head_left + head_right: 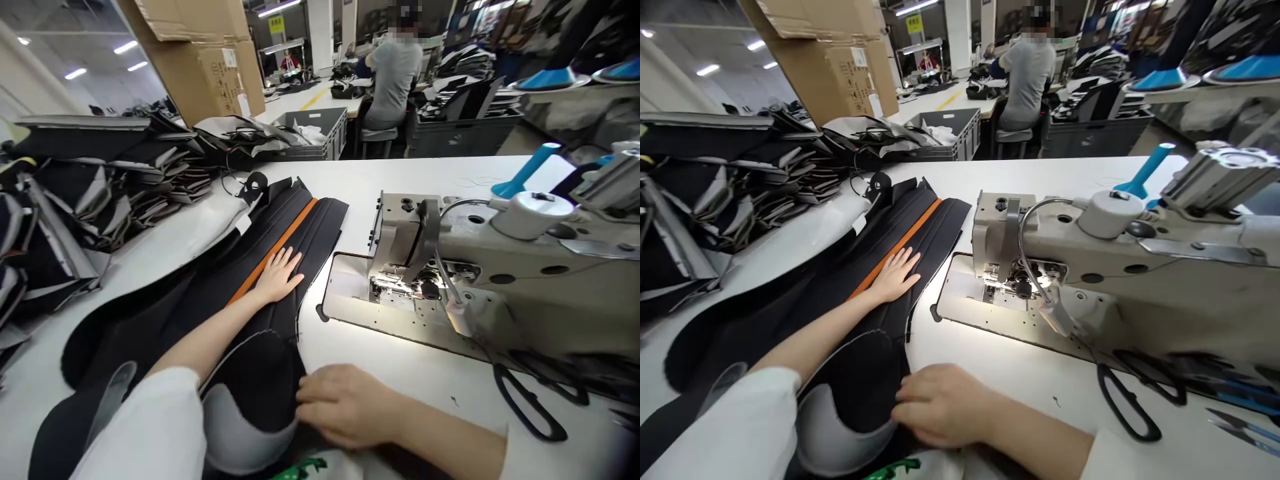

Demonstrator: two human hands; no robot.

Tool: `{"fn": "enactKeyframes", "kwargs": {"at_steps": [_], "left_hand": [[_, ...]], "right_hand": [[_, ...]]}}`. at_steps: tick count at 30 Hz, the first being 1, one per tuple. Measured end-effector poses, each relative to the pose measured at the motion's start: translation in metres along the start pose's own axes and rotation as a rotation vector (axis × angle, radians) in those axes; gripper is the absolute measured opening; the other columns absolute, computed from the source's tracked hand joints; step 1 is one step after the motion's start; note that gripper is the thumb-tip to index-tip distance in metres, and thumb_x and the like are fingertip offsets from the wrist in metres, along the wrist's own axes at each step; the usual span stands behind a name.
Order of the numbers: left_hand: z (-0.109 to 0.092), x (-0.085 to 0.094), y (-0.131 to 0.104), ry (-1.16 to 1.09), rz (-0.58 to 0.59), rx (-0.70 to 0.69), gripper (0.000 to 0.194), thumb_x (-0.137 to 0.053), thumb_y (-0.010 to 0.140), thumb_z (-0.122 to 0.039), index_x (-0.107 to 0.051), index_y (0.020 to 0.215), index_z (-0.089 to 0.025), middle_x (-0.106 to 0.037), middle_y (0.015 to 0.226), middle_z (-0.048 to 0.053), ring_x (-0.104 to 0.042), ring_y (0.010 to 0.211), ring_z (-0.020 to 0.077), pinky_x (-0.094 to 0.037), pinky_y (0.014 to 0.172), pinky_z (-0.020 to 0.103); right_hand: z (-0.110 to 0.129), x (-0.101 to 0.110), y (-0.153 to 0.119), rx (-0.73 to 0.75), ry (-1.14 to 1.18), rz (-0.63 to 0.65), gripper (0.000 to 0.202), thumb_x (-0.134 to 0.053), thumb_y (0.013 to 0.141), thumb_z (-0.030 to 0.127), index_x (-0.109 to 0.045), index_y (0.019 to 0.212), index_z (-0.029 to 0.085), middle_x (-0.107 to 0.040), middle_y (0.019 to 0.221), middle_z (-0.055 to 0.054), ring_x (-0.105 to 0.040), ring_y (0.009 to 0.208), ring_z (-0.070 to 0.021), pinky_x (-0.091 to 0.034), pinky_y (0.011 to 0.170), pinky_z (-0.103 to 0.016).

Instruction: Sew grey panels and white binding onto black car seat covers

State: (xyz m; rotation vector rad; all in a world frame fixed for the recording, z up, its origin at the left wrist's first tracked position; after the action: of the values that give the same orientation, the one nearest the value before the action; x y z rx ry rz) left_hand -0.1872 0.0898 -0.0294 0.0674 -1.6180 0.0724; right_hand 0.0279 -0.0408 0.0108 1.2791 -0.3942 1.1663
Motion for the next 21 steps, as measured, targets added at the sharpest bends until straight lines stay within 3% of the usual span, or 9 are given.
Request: {"fn": "enactKeyframes", "kwargs": {"at_steps": [3, 5, 8, 11, 14, 16, 19, 21], "left_hand": [[0.004, -0.012, -0.037, -0.031, -0.059, 0.007, 0.060, -0.026, 0.093, -0.051, -0.024, 0.146, -0.023, -0.018, 0.154, 0.008, -0.013, 0.142, 0.0238, -0.016, 0.115, 0.044], [0.004, -0.014, -0.070, -0.063, -0.075, 0.009, 0.059, -0.025, 0.094, -0.051, -0.022, 0.147, -0.024, -0.016, 0.155, 0.007, -0.013, 0.142, 0.0239, -0.018, 0.114, 0.045], [-0.003, -0.008, -0.120, -0.094, -0.065, 0.024, 0.062, -0.028, 0.092, -0.053, -0.021, 0.147, -0.024, -0.015, 0.155, 0.008, -0.016, 0.141, 0.0266, -0.020, 0.113, 0.046], [-0.022, 0.005, -0.148, -0.062, 0.019, 0.089, 0.078, -0.039, 0.082, -0.068, -0.024, 0.146, -0.025, -0.028, 0.149, 0.014, -0.031, 0.132, 0.0333, -0.029, 0.106, 0.050], [-0.039, 0.022, -0.134, -0.024, 0.093, 0.168, 0.103, -0.053, 0.066, -0.076, -0.018, 0.148, -0.025, -0.047, 0.130, 0.018, -0.048, 0.112, 0.0363, -0.041, 0.090, 0.050], [-0.039, 0.032, -0.111, -0.032, 0.108, 0.253, 0.113, -0.060, 0.062, -0.070, -0.009, 0.149, -0.018, -0.054, 0.117, 0.019, -0.055, 0.098, 0.0356, -0.046, 0.079, 0.047], [-0.027, 0.042, -0.086, -0.175, 0.128, 0.318, 0.098, -0.058, 0.071, -0.040, -0.006, 0.148, -0.010, -0.062, 0.101, 0.017, -0.061, 0.082, 0.0319, -0.048, 0.073, 0.043], [-0.015, 0.049, -0.084, -0.452, 0.068, 0.265, 0.081, -0.047, 0.073, -0.023, -0.016, 0.148, -0.011, -0.065, 0.094, 0.012, -0.063, 0.081, 0.0277, -0.048, 0.077, 0.040]], "right_hand": [[-0.073, 0.028, -0.016, -0.440, -0.195, -0.073, 0.033, -0.032, 0.094, 0.018, -0.056, 0.116, 0.017, -0.060, 0.115, -0.010, -0.053, 0.109, -0.0170, -0.044, 0.092, -0.030], [-0.119, 0.031, -0.022, -0.675, -0.388, 0.002, 0.034, -0.035, 0.095, 0.019, -0.055, 0.122, 0.014, -0.055, 0.123, -0.015, -0.047, 0.117, -0.0236, -0.039, 0.098, -0.040], [-0.161, 0.022, -0.011, -0.759, -0.547, 0.142, 0.035, -0.042, 0.093, 0.023, -0.056, 0.122, 0.011, -0.048, 0.131, -0.020, -0.036, 0.126, -0.0326, -0.027, 0.105, -0.053], [-0.186, 0.005, 0.012, -0.764, -0.506, 0.182, 0.035, -0.049, 0.086, 0.020, -0.061, 0.116, 0.009, -0.049, 0.129, -0.021, -0.033, 0.127, -0.0386, -0.022, 0.105, -0.058], [-0.197, -0.011, 0.042, -0.771, -0.169, -0.014, 0.040, -0.053, 0.077, 0.018, -0.062, 0.116, 0.012, -0.050, 0.131, -0.018, -0.027, 0.131, -0.0419, -0.013, 0.106, -0.064], [-0.196, -0.022, 0.060, -0.748, 0.159, -0.153, 0.042, -0.053, 0.075, 0.020, -0.061, 0.116, 0.016, -0.053, 0.128, -0.014, -0.031, 0.130, -0.0378, -0.013, 0.109, -0.061], [-0.188, -0.031, 0.070, -0.750, 0.365, -0.220, 0.046, -0.049, 0.078, 0.024, -0.053, 0.123, 0.019, -0.059, 0.120, -0.010, -0.050, 0.116, -0.0289, -0.034, 0.105, -0.050], [-0.190, -0.033, 0.060, -0.886, 0.604, -0.282, 0.048, -0.046, 0.082, 0.026, -0.044, 0.129, 0.021, -0.061, 0.117, -0.009, -0.057, 0.108, -0.0238, -0.043, 0.098, -0.045]]}}
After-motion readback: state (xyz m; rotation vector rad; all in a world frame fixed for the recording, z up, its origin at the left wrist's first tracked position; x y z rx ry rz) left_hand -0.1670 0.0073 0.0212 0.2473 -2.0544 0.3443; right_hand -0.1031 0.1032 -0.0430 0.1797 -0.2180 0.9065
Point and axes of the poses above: each hand's wrist, its own y-axis towards the middle knuckle, its own x-axis out of the back of the hand, z = x × y, the point moved 7 cm from there along y, towards the middle knuckle
